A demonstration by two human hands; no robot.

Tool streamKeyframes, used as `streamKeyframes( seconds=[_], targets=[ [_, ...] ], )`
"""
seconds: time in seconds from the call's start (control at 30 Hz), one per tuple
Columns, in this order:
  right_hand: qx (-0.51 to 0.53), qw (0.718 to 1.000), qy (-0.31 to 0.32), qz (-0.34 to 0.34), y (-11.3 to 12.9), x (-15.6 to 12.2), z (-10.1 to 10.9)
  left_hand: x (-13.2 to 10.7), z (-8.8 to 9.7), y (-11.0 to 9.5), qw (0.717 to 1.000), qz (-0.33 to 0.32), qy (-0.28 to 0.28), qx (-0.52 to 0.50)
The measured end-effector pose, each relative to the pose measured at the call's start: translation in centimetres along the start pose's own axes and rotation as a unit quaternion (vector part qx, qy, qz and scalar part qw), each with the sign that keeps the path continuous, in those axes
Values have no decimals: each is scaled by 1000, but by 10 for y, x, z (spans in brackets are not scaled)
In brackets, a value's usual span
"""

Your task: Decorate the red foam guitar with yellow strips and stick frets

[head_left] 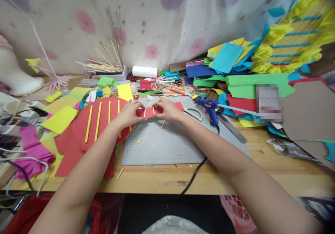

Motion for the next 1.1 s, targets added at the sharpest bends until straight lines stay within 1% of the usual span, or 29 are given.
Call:
streamKeyframes(
  seconds=[0.13, 0.23, 0.4, 0.57, 0.67, 0.77, 0.8, 0.83, 0.87, 0.9, 0.97, 1.0, 1.03, 1.07, 1.1],
  targets=[
    [1, 1000, 5, 0, 1, 0, -1, -2, -3, 4, 1000, 0, -20, 13],
    [-2, 1000, 7, 2, 2, 1, -2, -3, -3, 4, 1000, -10, -10, 19],
    [1, 1000, 17, -8, 3, 1, -3, -5, 0, -1, 1000, 11, -9, 21],
    [3, 1000, 13, -3, 4, 2, -4, -3, -2, -7, 1000, -16, 18, 15],
    [7, 1000, 9, -1, 2, 2, -5, -2, -1, -10, 999, -16, 25, 16],
    [40, 999, -9, -13, 0, 0, -4, -3, 5, -8, 1000, 5, 8, -18],
    [73, 997, -15, -28, -1, 0, -3, -4, 8, -5, 999, 24, -11, -41],
    [119, 992, -18, -48, -1, 0, -1, -6, 13, -1, 996, 50, -41, -67],
    [179, 981, -14, -73, 1, 0, -1, -7, 18, 4, 989, 78, -82, -97],
    [249, 964, -2, -96, 3, 0, -1, -7, 23, 10, 977, 105, -134, -126],
    [393, 909, 42, -131, 14, 3, -5, -8, 34, 21, 947, 141, -231, -175],
    [455, 877, 71, -137, 21, 7, -8, -8, 38, 26, 932, 153, -265, -195],
    [503, 847, 101, -138, 27, 10, -11, -7, 41, 30, 921, 163, -285, -208],
    [532, 826, 124, -139, 33, 15, -15, -6, 43, 32, 915, 170, -297, -215],
    [540, 819, 130, -141, 36, 20, -18, -6, 44, 34, 913, 173, -301, -214]
  ],
)
Point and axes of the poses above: each hand's wrist, its own x-axis towards the middle knuckle, its own z-axis out of the back of the hand, y = z × x, the point moved 2 cm from there along x, towards the middle knuckle, and after that the axes turned 6 degrees about -x, right-handed, at the moved point
